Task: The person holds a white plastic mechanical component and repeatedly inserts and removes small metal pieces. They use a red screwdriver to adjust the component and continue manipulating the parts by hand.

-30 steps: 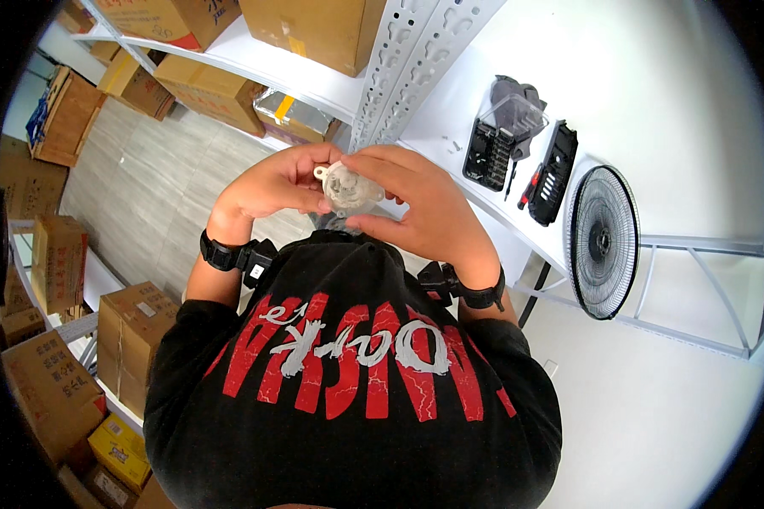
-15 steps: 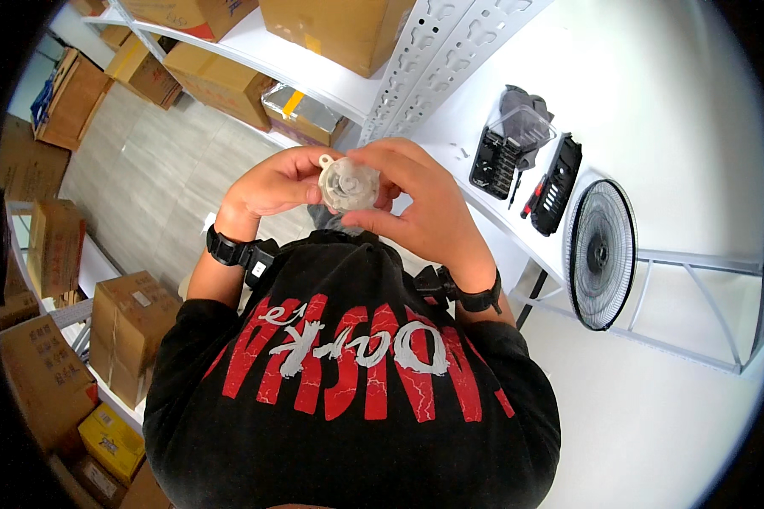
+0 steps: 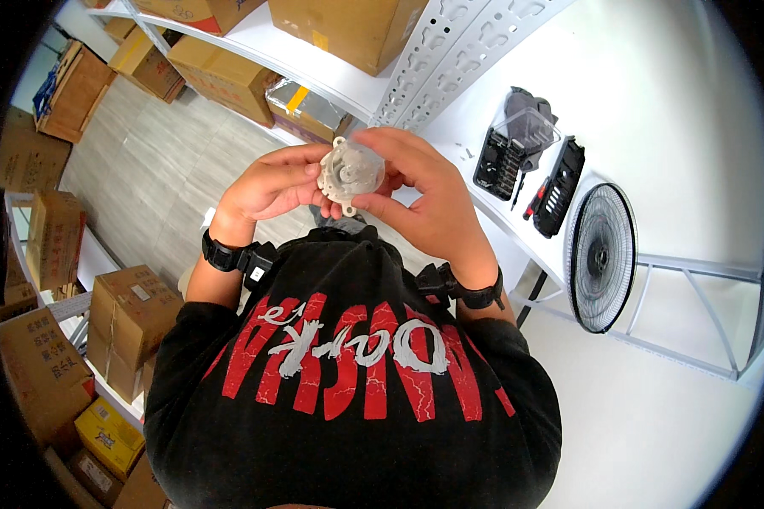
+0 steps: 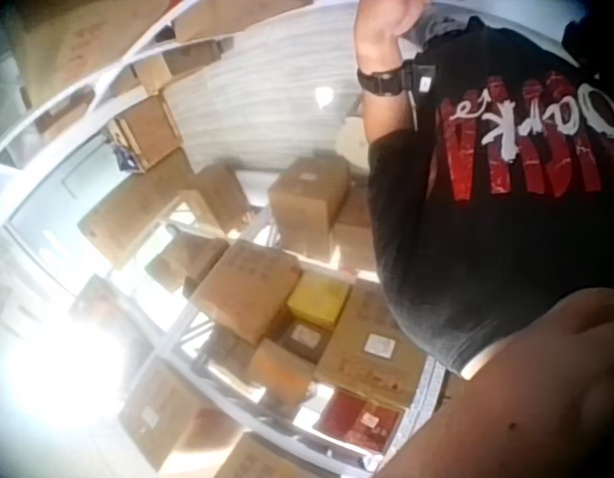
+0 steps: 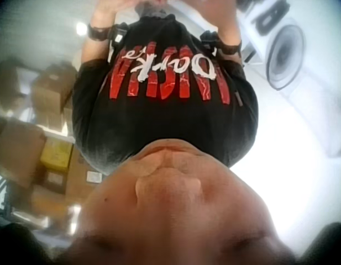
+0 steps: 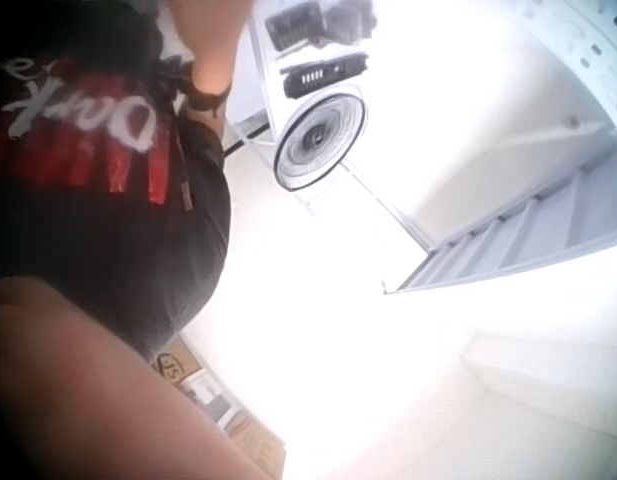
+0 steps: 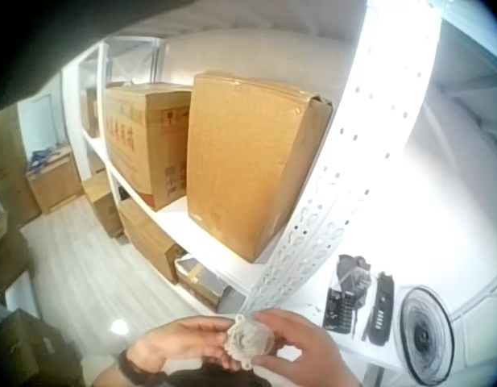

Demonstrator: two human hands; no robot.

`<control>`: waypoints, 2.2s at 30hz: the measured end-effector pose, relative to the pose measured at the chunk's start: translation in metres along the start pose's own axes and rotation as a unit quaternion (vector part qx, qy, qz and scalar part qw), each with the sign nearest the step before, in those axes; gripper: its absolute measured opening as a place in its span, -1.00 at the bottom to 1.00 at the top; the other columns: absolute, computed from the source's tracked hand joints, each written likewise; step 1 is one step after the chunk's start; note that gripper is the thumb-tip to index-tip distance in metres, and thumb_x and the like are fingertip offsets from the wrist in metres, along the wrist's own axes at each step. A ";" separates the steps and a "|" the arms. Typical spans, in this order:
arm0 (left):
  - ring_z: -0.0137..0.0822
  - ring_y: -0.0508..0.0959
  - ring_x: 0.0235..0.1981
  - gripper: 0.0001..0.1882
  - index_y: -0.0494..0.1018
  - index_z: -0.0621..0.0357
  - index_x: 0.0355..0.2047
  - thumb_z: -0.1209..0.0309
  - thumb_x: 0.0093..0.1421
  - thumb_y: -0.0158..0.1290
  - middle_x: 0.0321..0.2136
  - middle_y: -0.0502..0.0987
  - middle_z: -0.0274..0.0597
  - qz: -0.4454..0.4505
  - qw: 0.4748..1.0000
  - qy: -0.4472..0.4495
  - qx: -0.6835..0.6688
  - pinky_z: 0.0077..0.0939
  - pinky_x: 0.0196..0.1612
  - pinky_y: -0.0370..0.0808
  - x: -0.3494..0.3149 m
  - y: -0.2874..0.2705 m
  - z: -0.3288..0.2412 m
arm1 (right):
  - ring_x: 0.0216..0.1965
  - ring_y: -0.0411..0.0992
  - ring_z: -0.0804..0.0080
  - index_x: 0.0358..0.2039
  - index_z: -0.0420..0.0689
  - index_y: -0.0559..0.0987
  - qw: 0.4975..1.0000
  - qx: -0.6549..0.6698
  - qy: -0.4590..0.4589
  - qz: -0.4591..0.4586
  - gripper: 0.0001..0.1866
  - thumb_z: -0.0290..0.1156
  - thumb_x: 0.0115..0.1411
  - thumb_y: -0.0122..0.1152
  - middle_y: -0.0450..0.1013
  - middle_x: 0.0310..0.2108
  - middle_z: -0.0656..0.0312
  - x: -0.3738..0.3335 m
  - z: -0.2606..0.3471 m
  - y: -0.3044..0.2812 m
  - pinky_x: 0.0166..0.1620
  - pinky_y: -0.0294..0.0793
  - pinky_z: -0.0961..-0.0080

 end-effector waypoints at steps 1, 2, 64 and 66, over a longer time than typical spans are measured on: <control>-0.28 0.54 -0.21 -0.59 0.27 0.40 0.09 0.30 0.38 -0.15 -0.12 0.50 0.01 0.006 1.000 -0.001 -0.011 -0.44 -0.09 0.48 0.000 0.001 -0.001 | -0.29 0.45 0.52 0.09 -0.09 0.49 1.000 -0.001 -0.005 0.004 -0.41 -0.50 -0.03 0.41 0.41 0.04 0.16 0.000 -0.001 0.001 -0.26 0.50 0.60; -0.28 0.54 -0.21 -0.59 0.27 0.41 0.08 0.30 0.38 -0.15 -0.13 0.50 0.01 0.005 1.000 -0.001 -0.014 -0.43 -0.08 0.48 -0.001 0.002 -0.002 | -0.29 0.45 0.51 0.09 -0.08 0.49 1.000 -0.003 -0.010 0.008 -0.41 -0.49 -0.03 0.40 0.41 0.05 0.16 0.000 -0.001 0.001 -0.26 0.50 0.59; -0.39 0.57 -0.22 -0.61 0.34 0.42 0.04 0.51 0.23 0.07 -0.17 0.51 -0.15 -0.011 0.952 0.021 0.304 -0.56 -0.17 0.51 0.052 0.072 0.003 | 0.06 0.43 0.08 0.10 -0.21 0.44 0.985 -0.102 -0.105 -0.089 -0.34 -0.62 -0.11 0.33 0.37 0.14 0.01 -0.062 0.008 -0.045 0.05 0.48 0.35; -0.40 0.57 -0.22 -0.60 0.34 0.42 0.04 0.49 0.23 0.08 -0.16 0.50 -0.15 -0.010 0.953 0.022 0.302 -0.57 -0.17 0.51 0.052 0.075 0.005 | 0.07 0.42 0.07 0.11 -0.21 0.44 0.984 -0.116 -0.103 -0.091 -0.34 -0.61 -0.11 0.33 0.37 0.13 0.02 -0.065 0.011 -0.046 0.05 0.48 0.35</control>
Point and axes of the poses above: each hand's wrist, its own x-axis towards the middle knuckle, its own y-axis out of the palm, z = x × y, the point moved 2 cm from there along x, towards the middle knuckle
